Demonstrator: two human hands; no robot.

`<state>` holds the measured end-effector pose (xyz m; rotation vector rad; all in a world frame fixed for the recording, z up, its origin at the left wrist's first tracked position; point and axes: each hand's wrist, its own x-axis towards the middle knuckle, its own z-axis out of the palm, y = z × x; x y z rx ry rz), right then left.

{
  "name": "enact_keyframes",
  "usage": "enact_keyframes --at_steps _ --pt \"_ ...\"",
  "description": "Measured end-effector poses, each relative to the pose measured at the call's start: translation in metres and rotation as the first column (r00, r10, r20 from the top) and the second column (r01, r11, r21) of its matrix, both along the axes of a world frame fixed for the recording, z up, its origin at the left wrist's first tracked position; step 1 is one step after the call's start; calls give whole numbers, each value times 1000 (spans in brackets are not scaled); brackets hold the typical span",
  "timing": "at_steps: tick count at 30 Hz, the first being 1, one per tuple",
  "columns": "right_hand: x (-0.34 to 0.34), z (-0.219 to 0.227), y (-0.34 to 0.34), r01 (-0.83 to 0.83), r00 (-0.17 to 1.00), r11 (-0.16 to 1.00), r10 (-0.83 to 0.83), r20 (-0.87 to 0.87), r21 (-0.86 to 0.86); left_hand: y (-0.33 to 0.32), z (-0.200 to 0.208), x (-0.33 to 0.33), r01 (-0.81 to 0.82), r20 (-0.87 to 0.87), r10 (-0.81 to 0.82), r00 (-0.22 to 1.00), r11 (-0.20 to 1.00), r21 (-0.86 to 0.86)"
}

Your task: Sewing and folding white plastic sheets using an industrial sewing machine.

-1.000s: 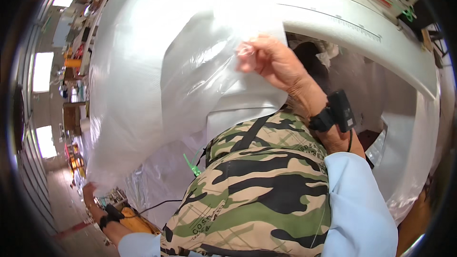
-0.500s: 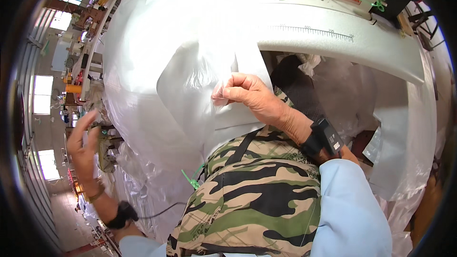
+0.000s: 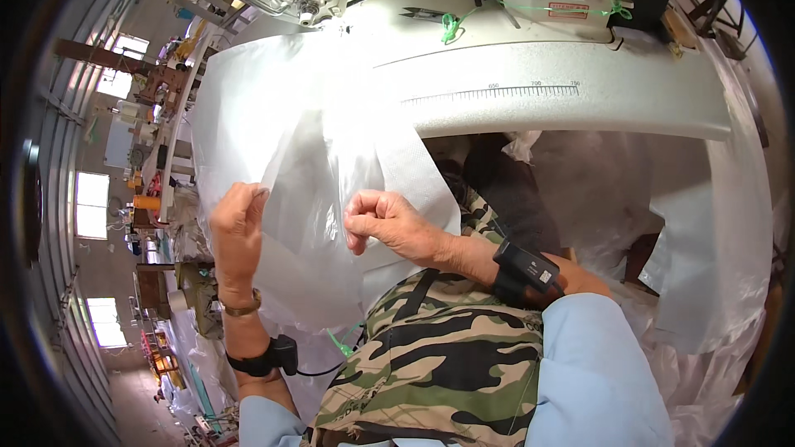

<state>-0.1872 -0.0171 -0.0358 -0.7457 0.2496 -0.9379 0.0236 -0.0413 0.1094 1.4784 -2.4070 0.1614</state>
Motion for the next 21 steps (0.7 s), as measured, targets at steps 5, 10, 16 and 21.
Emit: enact_keyframes --at_steps 5,10,16,21 --pt "-2 27 3 116 989 988 -124 -85 -98 -12 10 -24 260 -618 136 774 823 506" --pt "-13 45 2 189 857 860 -381 -347 -475 -2 -44 -22 421 -722 338 604 634 649" --pt "-2 37 -7 -62 548 512 -700 -458 -857 8 -79 -30 447 -746 427 511 609 655" --pt "-3 48 -15 -312 524 421 -672 -524 -852 9 -79 -32 414 -764 351 541 679 606"
